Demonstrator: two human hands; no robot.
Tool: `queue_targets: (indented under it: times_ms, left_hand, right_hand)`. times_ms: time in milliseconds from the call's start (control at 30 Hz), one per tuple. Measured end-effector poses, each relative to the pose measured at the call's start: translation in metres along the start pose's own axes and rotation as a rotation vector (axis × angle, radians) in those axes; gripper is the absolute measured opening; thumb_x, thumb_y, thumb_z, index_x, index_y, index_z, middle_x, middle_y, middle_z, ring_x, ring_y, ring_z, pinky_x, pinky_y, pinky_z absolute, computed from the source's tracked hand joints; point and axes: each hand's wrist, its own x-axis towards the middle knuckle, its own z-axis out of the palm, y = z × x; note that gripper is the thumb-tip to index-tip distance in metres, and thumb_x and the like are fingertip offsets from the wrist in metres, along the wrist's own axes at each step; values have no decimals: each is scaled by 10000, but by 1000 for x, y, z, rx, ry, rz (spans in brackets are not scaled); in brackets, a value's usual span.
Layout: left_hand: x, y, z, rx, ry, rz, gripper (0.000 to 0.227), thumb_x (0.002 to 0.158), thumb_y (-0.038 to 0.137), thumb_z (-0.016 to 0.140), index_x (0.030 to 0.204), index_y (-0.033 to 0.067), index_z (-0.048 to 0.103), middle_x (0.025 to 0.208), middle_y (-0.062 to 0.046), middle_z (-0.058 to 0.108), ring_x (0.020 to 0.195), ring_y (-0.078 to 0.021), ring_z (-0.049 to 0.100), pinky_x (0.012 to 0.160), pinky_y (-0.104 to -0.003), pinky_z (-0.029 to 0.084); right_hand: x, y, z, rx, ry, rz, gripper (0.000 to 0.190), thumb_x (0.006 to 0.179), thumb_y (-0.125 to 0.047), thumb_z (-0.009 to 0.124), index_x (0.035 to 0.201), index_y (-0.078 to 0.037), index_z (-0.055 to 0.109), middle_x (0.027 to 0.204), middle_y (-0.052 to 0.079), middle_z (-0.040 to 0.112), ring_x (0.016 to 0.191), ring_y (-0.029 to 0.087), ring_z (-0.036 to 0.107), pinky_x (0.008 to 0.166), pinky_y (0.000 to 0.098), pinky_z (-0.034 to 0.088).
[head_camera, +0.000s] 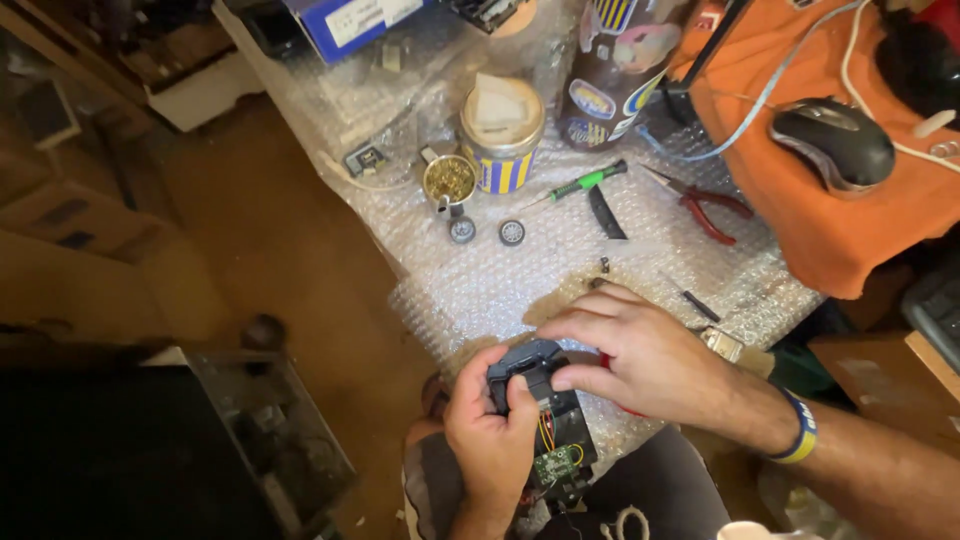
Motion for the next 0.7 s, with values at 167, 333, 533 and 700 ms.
queue_targets:
  times_ms: [167, 333, 533, 700]
  left_hand:
    - [0, 4, 1, -11, 14, -17, 330, 791, 31, 675, 1117, 36, 726, 1016, -109, 814, 941, -190, 786, 875, -294, 621]
    - [1, 5, 2, -51, 2, -6, 336, 793, -1, 657, 1123, 34, 712, 1046, -106, 797, 983, -200, 771, 924, -299, 606]
    - [1, 8, 0, 18, 12, -2, 337, 774, 39, 676, 1106, 70, 726, 1016, -79, 802, 918, -182, 778, 839, -285, 625]
    - [1, 11, -1, 27, 9, -5, 343, 776, 56, 681, 1115, 75, 722, 997, -81, 799, 884, -183, 777, 808, -289, 632]
  right_hand:
    - [-6, 2, -5, 19, -5, -10, 439, 904, -500, 677, 1185, -166, 707, 1060, 4, 739, 965, 237, 661, 915, 378, 469]
    - [2, 9, 7, -7, -24, -47, 450, 889, -486, 707, 1208, -169, 700, 1148, 15, 721, 1045, 241, 647, 952, 370, 459]
    - [7, 9, 10, -16, -52, -25, 404, 868, -499, 719, 1141, -201, 729, 1122, -14, 737, 1045, 231, 641, 965, 363, 455]
    - [10, 9, 11, -10, -51, -25, 399, 865, -511, 704, 1109, -198, 751, 1070, -17, 749, 998, 221, 652, 933, 363, 468]
